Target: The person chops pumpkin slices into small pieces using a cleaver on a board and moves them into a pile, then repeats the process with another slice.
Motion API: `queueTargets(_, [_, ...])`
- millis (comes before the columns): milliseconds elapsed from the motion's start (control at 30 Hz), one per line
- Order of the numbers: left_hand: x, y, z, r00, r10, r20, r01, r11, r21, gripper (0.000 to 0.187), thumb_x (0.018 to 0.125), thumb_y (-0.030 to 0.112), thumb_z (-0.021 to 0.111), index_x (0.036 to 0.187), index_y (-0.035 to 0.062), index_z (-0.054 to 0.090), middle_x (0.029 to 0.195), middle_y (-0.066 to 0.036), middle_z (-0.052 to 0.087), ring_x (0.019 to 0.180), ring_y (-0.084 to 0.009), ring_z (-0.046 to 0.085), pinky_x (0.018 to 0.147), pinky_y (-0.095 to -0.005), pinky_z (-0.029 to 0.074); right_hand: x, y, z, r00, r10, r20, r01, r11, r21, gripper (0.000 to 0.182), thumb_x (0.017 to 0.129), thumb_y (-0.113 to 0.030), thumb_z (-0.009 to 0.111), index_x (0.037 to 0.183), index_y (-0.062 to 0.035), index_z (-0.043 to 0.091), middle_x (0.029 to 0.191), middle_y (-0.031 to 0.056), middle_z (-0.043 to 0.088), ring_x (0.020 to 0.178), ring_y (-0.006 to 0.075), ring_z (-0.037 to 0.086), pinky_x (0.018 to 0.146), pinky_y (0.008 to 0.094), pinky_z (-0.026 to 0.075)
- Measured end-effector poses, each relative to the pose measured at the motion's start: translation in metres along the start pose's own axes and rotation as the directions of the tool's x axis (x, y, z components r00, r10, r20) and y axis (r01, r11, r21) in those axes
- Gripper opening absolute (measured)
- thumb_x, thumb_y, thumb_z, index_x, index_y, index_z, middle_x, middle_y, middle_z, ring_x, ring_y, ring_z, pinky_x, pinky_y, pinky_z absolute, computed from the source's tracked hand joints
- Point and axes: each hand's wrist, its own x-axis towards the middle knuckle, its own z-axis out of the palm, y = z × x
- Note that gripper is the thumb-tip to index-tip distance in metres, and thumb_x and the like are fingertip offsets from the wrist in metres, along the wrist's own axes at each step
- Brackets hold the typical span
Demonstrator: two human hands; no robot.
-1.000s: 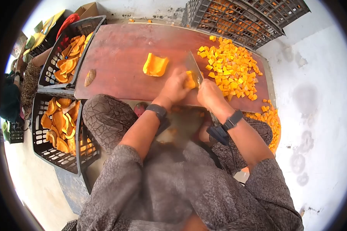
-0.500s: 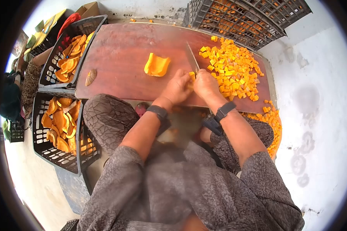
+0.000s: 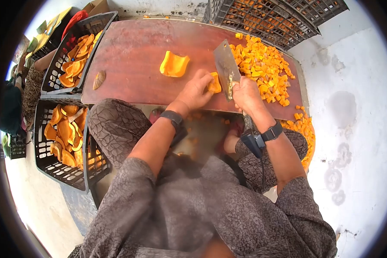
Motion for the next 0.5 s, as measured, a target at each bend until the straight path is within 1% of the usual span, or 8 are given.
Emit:
queueTargets(67, [0.000,0.000,-0.001,1.000,0.011,0.009,-0.011,1.000,0.001,0.030,0.074,0.007,0.070,0.100,0.0060,0.054,0.111,-0.019,0.052,0.104,-0.0400,0.054,0.087,-0.0412,0.049,-0.007,-0.002,-0.003,0.998,-0.046,0.042,0.048,0.998,-0.036,0.033,0.089,-0.023,0.051,0.090,0.0091,0.060,0.078,0.0294,0.064,0.073,0.0426,0.066,0.070,0.0482,0.052])
queueTargets(100, [0.000,-0.001,-0.001,1.000,0.011,0.008,-0.011,1.000,0.002,0.030,0.074,0.007,0.070,0.100,0.0060,0.054,0.111,-0.019,0.052,0.104,-0.0400,0.054,0.087,-0.0412,0.049,-0.012,-0.004,-0.005,0.998,-0.048,0.042,0.050,0.998,-0.036,0.033,0.089,-0.023,0.051,0.090,0.0091,0.060,0.078,0.0294,0.064,0.073,0.0426,0.066,0.070,0.0482,0.052])
queueTargets(167, [0.000,-0.004,0.000,0.999,0.050,-0.008,-0.050,0.999,0.010,0.031,0.074,0.007,0.069,0.101,0.0059,0.054,0.110,-0.019,0.052,0.103,-0.0401,0.054,0.087,-0.0413,0.049,-0.020,-0.010,-0.007,0.998,-0.021,0.061,0.021,1.000,0.002,0.034,0.090,-0.021,0.049,0.090,0.0109,0.059,0.071,0.0273,0.063,0.064,0.0386,0.066,0.062,0.0462,0.053])
queueTargets(200, [0.000,-0.003,0.000,0.999,0.050,-0.006,-0.050,0.999,0.009,0.031,0.074,0.007,0.069,0.101,0.0059,0.054,0.110,-0.019,0.052,0.103,-0.0401,0.054,0.087,-0.0413,0.049,-0.023,-0.012,-0.008,0.998,-0.020,0.061,0.019,1.000,0.002,0.034,0.090,-0.021,0.049,0.090,0.0109,0.059,0.071,0.0273,0.063,0.064,0.0386,0.066,0.062,0.0462,0.053])
queueTargets(267, [0.000,-0.001,0.000,0.999,0.033,0.001,-0.033,0.999,0.006,0.031,0.074,0.007,0.069,0.101,0.0057,0.054,0.109,-0.019,0.052,0.102,-0.0401,0.055,0.086,-0.0415,0.049,-0.027,-0.014,-0.010,0.994,0.019,0.112,-0.022,1.000,0.022,0.028,0.098,-0.020,0.048,0.091,0.0078,0.052,0.056,0.0141,0.057,0.042,0.0210,0.058,0.036,0.0352,0.047])
queueTargets(367, [0.000,0.001,-0.001,1.000,0.031,0.004,-0.031,0.999,0.015,0.031,0.074,0.007,0.069,0.101,0.0052,0.054,0.110,-0.019,0.052,0.101,-0.0397,0.055,0.085,-0.0417,0.049,-0.034,-0.017,-0.015,0.990,0.040,0.134,-0.044,0.999,0.026,0.028,0.098,-0.019,0.048,0.091,0.0075,0.052,0.056,0.0143,0.057,0.042,0.0207,0.058,0.036,0.0349,0.047])
queueTargets(500, [0.001,0.002,-0.002,0.999,0.033,0.016,-0.033,0.999,0.033,0.030,0.075,0.008,0.068,0.102,0.0048,0.055,0.109,-0.019,0.051,0.099,-0.0394,0.056,0.084,-0.0419,0.049,-0.039,-0.014,-0.016,0.990,0.017,0.143,-0.018,1.000,0.005,0.027,0.098,-0.019,0.048,0.091,0.0075,0.052,0.057,0.0150,0.057,0.042,0.0212,0.058,0.036,0.0353,0.047])
